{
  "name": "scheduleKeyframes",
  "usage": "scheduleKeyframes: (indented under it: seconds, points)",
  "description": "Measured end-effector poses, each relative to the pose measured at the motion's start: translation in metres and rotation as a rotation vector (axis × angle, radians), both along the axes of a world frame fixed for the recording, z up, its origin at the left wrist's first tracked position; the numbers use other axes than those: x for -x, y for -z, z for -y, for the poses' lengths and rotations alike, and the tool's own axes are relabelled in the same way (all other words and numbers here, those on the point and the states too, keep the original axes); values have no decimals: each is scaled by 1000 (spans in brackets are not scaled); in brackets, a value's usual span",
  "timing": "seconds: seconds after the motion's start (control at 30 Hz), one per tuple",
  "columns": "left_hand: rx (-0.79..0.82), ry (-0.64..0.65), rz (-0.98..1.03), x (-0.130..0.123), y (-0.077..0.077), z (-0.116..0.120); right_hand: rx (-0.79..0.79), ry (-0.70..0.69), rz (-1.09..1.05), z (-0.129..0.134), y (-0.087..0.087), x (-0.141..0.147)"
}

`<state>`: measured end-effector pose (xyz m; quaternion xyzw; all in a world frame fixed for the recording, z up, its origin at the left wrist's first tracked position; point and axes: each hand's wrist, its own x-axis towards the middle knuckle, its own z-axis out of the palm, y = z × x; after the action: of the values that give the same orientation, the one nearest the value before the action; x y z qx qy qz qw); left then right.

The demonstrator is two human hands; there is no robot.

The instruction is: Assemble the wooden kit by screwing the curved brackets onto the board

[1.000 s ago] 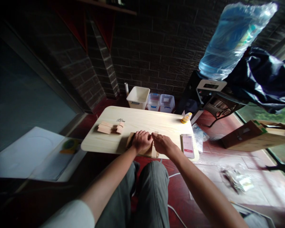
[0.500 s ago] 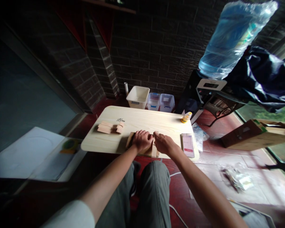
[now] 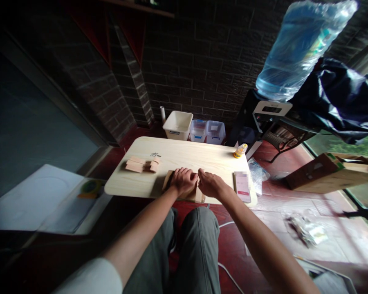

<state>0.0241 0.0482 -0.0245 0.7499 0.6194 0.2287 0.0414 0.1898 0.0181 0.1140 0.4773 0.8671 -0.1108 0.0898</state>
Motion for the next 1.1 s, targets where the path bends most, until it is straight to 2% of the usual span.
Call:
scheduleKeyframes:
  seconds: [0.13,0.33,0.53,0.63,0.97,1.1]
  points:
    - [3,5,7,1,0,0,9,-52,-17,-2,-3,1]
    - [16,-7,30,0,1,0,-9,90,105,-4,-5,3]
    - [-5,-4,9,0,-1,1,-16,-61,-22,-1,-2,1]
    - [-16,-2,10,0,-1,1,-22,-84,-39,1,-1,2]
    - [7,-13,32,-1,-3,2,-34,122,149,0,-8,17]
    - [13,-10,19,0,-5,3,-36,114,116,4,-8,20]
